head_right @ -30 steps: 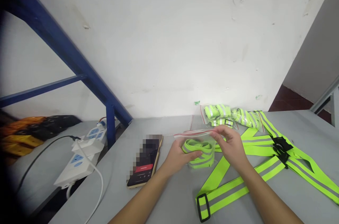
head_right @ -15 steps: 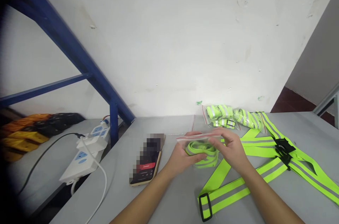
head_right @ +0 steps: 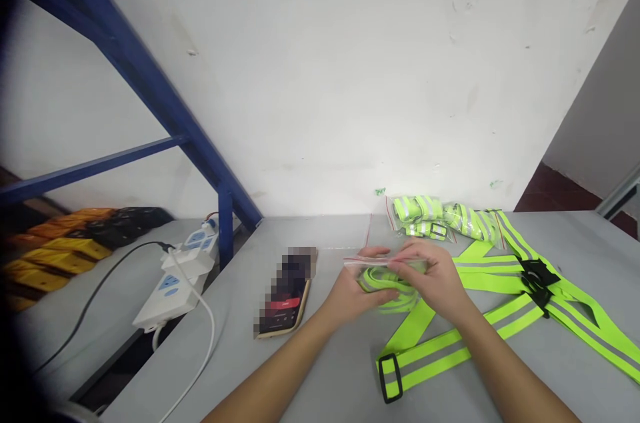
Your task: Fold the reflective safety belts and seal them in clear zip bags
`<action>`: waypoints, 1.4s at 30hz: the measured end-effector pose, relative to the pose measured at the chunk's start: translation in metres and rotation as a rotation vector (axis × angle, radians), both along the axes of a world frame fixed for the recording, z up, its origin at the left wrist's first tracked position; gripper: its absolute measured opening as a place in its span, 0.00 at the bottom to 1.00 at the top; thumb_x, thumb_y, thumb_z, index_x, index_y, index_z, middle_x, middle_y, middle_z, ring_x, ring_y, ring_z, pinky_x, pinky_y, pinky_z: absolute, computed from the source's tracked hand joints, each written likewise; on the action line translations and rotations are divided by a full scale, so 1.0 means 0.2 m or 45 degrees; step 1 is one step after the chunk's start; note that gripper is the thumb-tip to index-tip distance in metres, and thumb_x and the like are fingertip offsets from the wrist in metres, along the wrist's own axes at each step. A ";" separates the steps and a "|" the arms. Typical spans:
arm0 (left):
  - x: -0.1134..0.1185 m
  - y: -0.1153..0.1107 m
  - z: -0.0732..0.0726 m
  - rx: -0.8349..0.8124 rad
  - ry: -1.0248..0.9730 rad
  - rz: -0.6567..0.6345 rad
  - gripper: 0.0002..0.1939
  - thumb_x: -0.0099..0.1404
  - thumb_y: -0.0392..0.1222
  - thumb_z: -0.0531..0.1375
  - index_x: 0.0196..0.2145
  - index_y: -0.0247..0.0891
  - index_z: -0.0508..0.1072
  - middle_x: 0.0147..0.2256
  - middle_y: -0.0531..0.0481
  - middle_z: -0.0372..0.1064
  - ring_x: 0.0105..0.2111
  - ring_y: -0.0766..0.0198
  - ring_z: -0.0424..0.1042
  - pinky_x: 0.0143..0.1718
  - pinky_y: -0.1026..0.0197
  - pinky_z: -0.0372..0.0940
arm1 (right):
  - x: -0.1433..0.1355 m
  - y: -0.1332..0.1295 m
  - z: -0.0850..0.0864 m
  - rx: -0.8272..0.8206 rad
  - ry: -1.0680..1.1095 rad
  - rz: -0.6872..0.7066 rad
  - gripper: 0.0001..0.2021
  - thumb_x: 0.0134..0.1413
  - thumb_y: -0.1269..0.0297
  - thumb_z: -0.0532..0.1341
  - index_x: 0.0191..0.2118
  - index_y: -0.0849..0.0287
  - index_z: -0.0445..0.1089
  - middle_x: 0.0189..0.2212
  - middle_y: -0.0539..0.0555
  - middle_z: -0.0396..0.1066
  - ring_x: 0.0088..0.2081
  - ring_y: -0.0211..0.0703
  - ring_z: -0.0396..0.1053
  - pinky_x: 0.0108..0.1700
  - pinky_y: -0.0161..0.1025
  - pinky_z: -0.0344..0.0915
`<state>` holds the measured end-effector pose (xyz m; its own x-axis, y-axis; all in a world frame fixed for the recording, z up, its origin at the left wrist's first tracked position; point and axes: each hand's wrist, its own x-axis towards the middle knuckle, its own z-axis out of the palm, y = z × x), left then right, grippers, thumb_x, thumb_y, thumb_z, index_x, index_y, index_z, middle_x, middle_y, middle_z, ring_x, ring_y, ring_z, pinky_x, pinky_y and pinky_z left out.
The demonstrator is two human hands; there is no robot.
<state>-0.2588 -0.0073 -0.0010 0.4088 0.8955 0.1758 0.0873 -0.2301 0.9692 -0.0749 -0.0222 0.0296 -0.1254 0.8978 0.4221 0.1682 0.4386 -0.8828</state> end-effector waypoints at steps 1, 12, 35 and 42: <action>0.00 0.00 0.00 -0.010 -0.007 -0.005 0.34 0.48 0.44 0.72 0.52 0.41 0.68 0.46 0.46 0.72 0.45 0.55 0.72 0.47 0.54 0.67 | 0.00 0.00 0.01 0.005 -0.003 -0.010 0.07 0.53 0.59 0.66 0.27 0.55 0.74 0.28 0.52 0.71 0.33 0.44 0.69 0.35 0.40 0.65; 0.02 -0.02 -0.02 0.055 0.020 0.028 0.32 0.49 0.43 0.71 0.51 0.40 0.68 0.50 0.44 0.69 0.48 0.52 0.71 0.49 0.52 0.67 | -0.02 -0.01 0.01 -0.046 -0.026 -0.030 0.03 0.48 0.62 0.69 0.27 0.53 0.76 0.27 0.51 0.73 0.32 0.43 0.70 0.41 0.44 0.67; 0.03 -0.06 0.09 -0.019 -0.400 0.233 0.06 0.56 0.41 0.67 0.29 0.36 0.76 0.32 0.48 0.73 0.35 0.63 0.72 0.39 0.61 0.66 | -0.02 -0.04 0.00 -0.152 0.045 0.114 0.06 0.57 0.60 0.62 0.34 0.56 0.69 0.34 0.52 0.69 0.37 0.42 0.68 0.38 0.37 0.66; 0.02 -0.07 0.10 0.039 -0.395 0.247 0.06 0.56 0.41 0.67 0.27 0.37 0.75 0.31 0.47 0.75 0.39 0.59 0.71 0.41 0.58 0.67 | -0.02 -0.05 0.01 -0.063 0.038 0.036 0.06 0.55 0.62 0.64 0.30 0.56 0.71 0.30 0.51 0.68 0.33 0.40 0.67 0.34 0.37 0.64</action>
